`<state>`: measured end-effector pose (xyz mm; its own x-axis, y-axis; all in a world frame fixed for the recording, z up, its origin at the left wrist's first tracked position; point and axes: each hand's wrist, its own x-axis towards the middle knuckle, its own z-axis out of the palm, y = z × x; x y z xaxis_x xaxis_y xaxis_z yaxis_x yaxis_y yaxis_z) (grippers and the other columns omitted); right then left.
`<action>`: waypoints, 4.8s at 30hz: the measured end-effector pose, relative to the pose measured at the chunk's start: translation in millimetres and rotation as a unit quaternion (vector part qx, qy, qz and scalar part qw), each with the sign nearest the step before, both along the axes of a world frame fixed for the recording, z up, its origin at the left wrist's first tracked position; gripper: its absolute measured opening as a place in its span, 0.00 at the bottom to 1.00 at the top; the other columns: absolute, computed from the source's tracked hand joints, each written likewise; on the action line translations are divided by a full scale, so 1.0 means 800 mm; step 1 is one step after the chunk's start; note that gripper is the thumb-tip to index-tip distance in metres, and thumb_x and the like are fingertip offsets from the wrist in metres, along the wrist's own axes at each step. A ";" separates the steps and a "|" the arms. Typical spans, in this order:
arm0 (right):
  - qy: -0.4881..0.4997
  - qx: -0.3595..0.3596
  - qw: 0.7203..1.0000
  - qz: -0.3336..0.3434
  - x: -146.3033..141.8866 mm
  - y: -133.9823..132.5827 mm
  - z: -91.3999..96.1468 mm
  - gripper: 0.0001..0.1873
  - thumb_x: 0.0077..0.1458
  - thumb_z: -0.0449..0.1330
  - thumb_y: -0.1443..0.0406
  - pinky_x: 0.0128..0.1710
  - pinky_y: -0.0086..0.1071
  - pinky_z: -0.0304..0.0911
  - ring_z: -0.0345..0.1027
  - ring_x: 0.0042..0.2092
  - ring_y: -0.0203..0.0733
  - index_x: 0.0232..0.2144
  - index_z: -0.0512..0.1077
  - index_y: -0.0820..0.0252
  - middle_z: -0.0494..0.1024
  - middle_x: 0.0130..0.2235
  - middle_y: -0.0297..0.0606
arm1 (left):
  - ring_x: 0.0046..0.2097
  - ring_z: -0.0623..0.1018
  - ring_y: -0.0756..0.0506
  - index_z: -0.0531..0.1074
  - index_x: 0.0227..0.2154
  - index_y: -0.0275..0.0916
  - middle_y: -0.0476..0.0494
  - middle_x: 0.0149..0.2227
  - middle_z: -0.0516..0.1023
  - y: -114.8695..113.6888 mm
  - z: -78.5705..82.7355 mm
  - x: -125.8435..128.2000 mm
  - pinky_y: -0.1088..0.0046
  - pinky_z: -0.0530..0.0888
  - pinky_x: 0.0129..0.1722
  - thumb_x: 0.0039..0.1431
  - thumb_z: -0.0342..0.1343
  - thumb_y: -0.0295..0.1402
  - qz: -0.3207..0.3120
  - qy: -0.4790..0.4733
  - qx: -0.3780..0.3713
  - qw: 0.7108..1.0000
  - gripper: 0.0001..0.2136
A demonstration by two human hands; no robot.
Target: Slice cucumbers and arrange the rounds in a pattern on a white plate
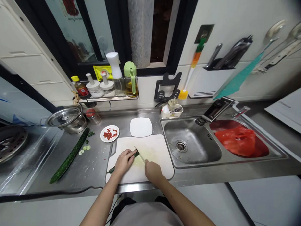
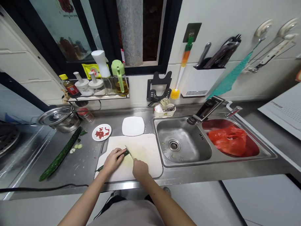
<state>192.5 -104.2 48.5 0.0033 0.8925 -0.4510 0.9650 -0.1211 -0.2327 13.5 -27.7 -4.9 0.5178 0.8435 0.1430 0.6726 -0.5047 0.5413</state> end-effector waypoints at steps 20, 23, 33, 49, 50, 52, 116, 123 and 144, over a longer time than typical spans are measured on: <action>0.013 0.001 1.000 -0.003 -0.006 0.026 0.000 0.15 0.58 0.47 0.73 0.41 0.34 0.64 0.73 0.46 0.46 0.45 0.68 0.64 0.78 0.41 0.49 | 0.46 0.73 0.45 0.71 0.53 0.49 0.43 0.44 0.74 -0.009 0.008 0.002 0.66 0.69 0.48 0.62 0.48 0.33 0.012 0.021 -0.024 0.999 0.18; 0.012 0.009 1.000 -0.003 -0.007 0.025 -0.003 0.16 0.58 0.47 0.73 0.41 0.35 0.64 0.73 0.46 0.47 0.46 0.68 0.64 0.78 0.41 0.50 | 0.46 0.73 0.45 0.71 0.54 0.49 0.44 0.44 0.74 -0.011 0.016 0.004 0.67 0.69 0.48 0.62 0.48 0.34 0.025 0.041 -0.041 0.998 0.18; -0.015 0.033 0.999 -0.008 0.020 0.021 0.022 0.18 0.63 0.42 0.68 0.40 0.35 0.62 0.73 0.45 0.47 0.47 0.69 0.63 0.79 0.40 0.49 | 0.51 0.74 0.42 0.64 0.58 0.43 0.41 0.51 0.74 -0.006 0.018 0.008 0.65 0.70 0.51 0.61 0.51 0.40 0.090 -0.002 -0.088 0.992 0.23; -0.080 0.040 0.996 0.021 0.029 -0.004 0.036 0.17 0.64 0.42 0.68 0.38 0.33 0.61 0.74 0.42 0.45 0.46 0.69 0.58 0.79 0.37 0.45 | 0.64 0.59 0.39 0.68 0.55 0.48 0.43 0.58 0.69 0.001 0.070 0.044 0.48 0.45 0.65 0.64 0.46 0.45 -0.124 0.076 0.079 0.986 0.20; -0.084 0.046 0.995 0.022 0.029 -0.005 0.037 0.17 0.64 0.43 0.68 0.38 0.33 0.61 0.74 0.42 0.45 0.47 0.69 0.57 0.79 0.37 0.44 | 0.64 0.60 0.40 0.68 0.54 0.48 0.43 0.57 0.70 0.001 0.072 0.047 0.47 0.43 0.65 0.64 0.46 0.46 -0.136 0.083 0.074 0.984 0.20; -0.092 0.059 0.994 0.020 0.031 -0.007 0.038 0.16 0.63 0.45 0.67 0.39 0.34 0.60 0.74 0.42 0.45 0.48 0.68 0.56 0.79 0.38 0.44 | 0.62 0.62 0.40 0.70 0.52 0.46 0.43 0.54 0.73 0.000 0.073 0.050 0.46 0.40 0.64 0.64 0.45 0.46 -0.145 0.088 0.058 0.984 0.19; -0.073 0.053 0.990 -0.112 0.086 -0.003 0.021 0.21 0.62 0.50 0.56 0.39 0.30 0.57 0.72 0.43 0.42 0.56 0.66 0.48 0.78 0.44 0.39 | 0.46 0.74 0.40 0.75 0.44 0.38 0.35 0.44 0.77 0.106 -0.014 -0.015 0.66 0.67 0.46 0.58 0.52 0.33 0.396 0.042 -0.074 0.914 0.14; -0.064 0.052 0.990 -0.116 0.081 -0.002 0.021 0.19 0.63 0.49 0.57 0.39 0.30 0.56 0.72 0.43 0.43 0.54 0.68 0.48 0.78 0.44 0.39 | 0.46 0.73 0.38 0.77 0.40 0.38 0.35 0.44 0.75 0.102 -0.011 -0.016 0.64 0.67 0.45 0.58 0.51 0.33 0.382 0.053 -0.066 0.920 0.12; -0.014 0.011 0.999 -0.046 0.039 -0.001 0.016 0.19 0.67 0.41 0.60 0.36 0.30 0.56 0.72 0.41 0.42 0.46 0.69 0.59 0.79 0.39 0.43 | 0.44 0.75 0.45 0.77 0.43 0.44 0.44 0.41 0.78 -0.001 0.007 0.007 0.66 0.71 0.46 0.63 0.52 0.37 0.032 -0.035 0.042 0.998 0.11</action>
